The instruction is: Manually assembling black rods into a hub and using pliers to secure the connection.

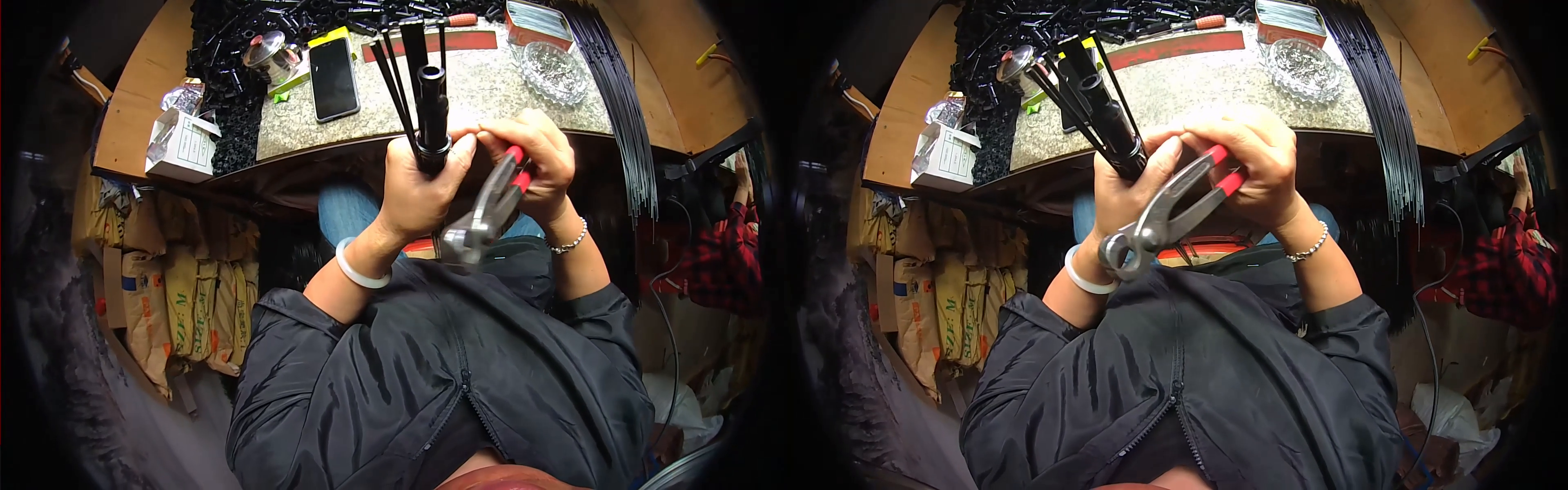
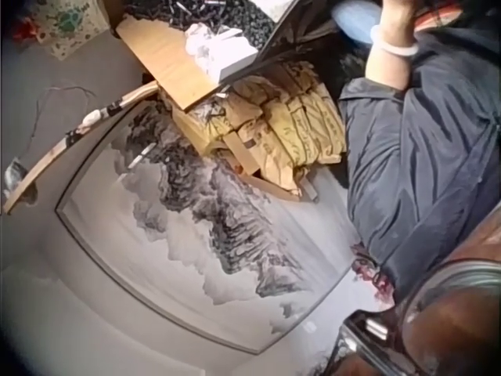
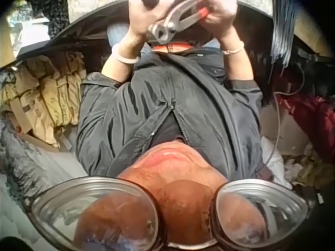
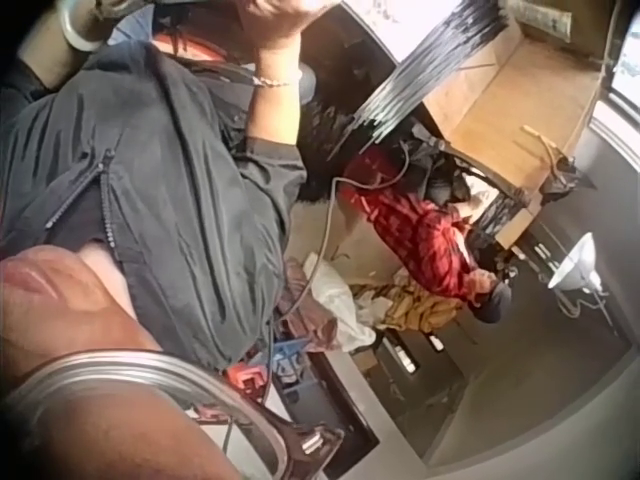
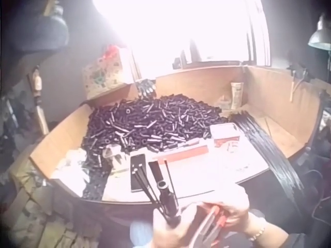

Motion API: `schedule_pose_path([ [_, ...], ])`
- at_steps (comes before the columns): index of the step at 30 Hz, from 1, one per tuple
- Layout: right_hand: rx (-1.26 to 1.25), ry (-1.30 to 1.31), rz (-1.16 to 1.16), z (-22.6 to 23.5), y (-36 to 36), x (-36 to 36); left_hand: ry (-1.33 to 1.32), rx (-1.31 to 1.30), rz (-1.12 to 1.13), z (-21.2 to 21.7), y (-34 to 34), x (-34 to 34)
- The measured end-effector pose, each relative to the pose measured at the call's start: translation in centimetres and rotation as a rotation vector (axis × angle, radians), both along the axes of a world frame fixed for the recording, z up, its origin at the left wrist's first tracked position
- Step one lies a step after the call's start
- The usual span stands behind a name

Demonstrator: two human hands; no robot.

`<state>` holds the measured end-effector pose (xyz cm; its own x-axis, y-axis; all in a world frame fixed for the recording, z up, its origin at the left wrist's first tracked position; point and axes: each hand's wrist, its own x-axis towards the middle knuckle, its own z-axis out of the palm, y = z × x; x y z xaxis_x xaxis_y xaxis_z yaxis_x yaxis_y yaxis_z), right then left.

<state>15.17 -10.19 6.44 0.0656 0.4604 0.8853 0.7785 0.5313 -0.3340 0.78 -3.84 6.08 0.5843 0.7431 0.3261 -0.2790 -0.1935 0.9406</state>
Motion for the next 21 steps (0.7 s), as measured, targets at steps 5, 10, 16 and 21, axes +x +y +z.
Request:
schedule_pose_path([
  [5,0.136,0.049,0.071,0.1,0.1,-2.3,-0.056,-0.042,-0.033,0.6,-0.1,0.0],
  [10,0.184,0.046,0.077,0.2,1.0,-3.4,-0.103,0.105,-0.032,-0.2,0.2,0.2],
  [16,0.201,0.038,0.075,0.0,1.3,-3.6,-0.133,0.048,-0.039,-0.5,0.4,0.2],
  [21,0.205,0.022,0.073,0.0,1.4,-3.6,-0.109,0.078,-0.033,-0.2,0.3,0.1],
])
